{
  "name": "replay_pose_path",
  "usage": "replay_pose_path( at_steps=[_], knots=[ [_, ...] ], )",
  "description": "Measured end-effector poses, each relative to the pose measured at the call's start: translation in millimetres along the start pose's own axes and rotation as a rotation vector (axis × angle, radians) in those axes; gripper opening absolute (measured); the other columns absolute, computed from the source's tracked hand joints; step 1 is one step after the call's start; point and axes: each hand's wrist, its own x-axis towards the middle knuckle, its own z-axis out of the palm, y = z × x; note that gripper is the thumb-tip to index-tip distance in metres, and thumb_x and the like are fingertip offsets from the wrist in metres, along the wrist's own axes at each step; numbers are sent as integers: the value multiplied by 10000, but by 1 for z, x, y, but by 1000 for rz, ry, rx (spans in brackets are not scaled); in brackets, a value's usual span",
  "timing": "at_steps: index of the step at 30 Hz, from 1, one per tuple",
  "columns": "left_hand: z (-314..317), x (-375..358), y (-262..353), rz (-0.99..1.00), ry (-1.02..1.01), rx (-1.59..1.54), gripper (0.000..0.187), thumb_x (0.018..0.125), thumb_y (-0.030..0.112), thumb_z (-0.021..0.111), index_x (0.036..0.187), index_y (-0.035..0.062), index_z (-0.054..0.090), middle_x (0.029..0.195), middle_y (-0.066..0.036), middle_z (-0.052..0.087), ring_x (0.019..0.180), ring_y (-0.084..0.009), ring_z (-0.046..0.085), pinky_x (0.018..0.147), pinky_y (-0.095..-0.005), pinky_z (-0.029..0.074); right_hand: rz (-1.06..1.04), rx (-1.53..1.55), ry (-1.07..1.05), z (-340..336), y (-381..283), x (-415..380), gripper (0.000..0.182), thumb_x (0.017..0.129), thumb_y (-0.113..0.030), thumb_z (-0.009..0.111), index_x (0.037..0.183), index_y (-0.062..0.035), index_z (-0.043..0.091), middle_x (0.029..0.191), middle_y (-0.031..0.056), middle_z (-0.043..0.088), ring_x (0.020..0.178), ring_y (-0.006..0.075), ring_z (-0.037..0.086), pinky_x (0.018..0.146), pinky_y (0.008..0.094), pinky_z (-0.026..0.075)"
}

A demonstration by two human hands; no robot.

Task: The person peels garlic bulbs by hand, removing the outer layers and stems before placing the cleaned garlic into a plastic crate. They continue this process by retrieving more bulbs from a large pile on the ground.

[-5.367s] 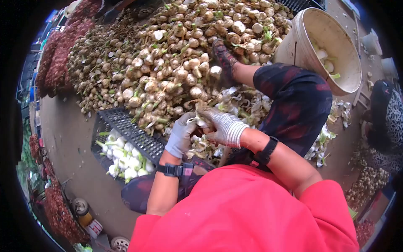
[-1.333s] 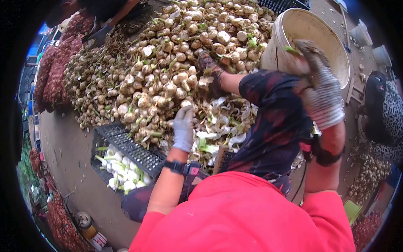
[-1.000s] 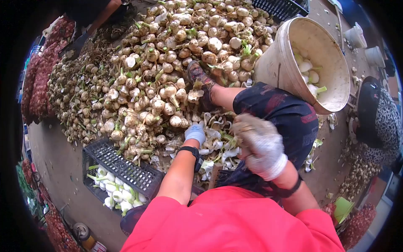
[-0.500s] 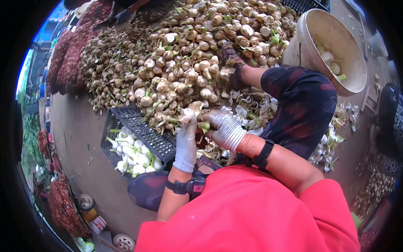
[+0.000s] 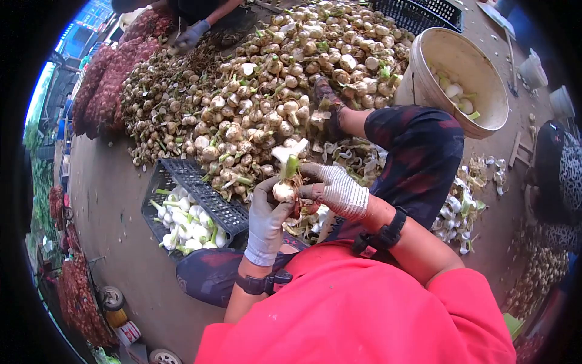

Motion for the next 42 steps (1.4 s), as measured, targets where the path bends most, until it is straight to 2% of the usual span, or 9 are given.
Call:
replay_pose_path(
  at_steps=[13,22,23,25,26,28,32,37,42],
  knots=[
    [15,2,20,704,63,771,482,637,-15,716,1084,-5,537,979,-185,583,835,-303,602,725,-349,498,82,-228,154,1,6,1,191,870,-170,579,951,-15,655,611,35,585,515,104,543,475,289,448],
    [0,-6,-5,-24,-152,-314,503,851,316,597,1235,6,496,1096,-135,592,913,-275,615,854,-403,505,97,-11,51,-15,37,10,198,784,-148,591,902,0,650,713,111,620,629,157,610,588,319,498],
    [1,-9,-3,-319,-355,-1131,603,912,485,457,1274,2,464,1120,-139,581,979,-265,610,839,-428,520,-526,-366,11,-20,44,18,218,787,-161,589,930,-7,648,706,86,611,621,139,599,569,308,492],
    [6,-6,13,-315,-341,-917,575,942,488,399,1257,15,481,1105,-134,592,939,-246,614,801,-383,518,-1216,-627,39,-21,42,24,268,816,-209,581,1006,-29,639,736,54,626,528,100,557,467,255,448],
    [7,-5,19,-308,-319,-702,558,971,491,342,1240,27,497,1090,-129,604,898,-227,617,763,-337,516,-1213,-630,37,-21,37,14,268,816,-209,581,1006,-29,639,736,54,626,528,100,557,467,255,448],
    [21,-5,19,-80,-84,-399,548,976,485,368,1260,30,478,1084,-91,602,907,-181,603,683,-290,510,28,87,32,-17,23,-12,274,836,-231,580,1013,-32,647,843,113,661,462,92,533,423,222,413],
    [7,-9,-11,-259,-321,-701,686,823,539,624,1273,46,465,1049,-43,583,879,-132,587,771,-248,479,519,1241,-373,-24,28,-17,253,885,-172,543,1073,-7,581,867,109,660,460,59,525,418,141,430],
    [11,-8,16,203,42,143,410,847,-8,576,1247,-6,485,1047,-50,591,813,-96,573,746,-227,476,330,954,-124,-26,40,-18,367,850,-106,567,1176,57,524,939,154,653,580,117,620,449,176,484],
    [19,-5,35,30,-150,49,248,856,26,545,1103,15,561,808,-40,612,650,-93,583,587,-216,483,-80,-213,-131,-11,9,-21,171,830,-97,533,896,22,635,711,27,625,542,83,553,485,206,448]
  ],
)
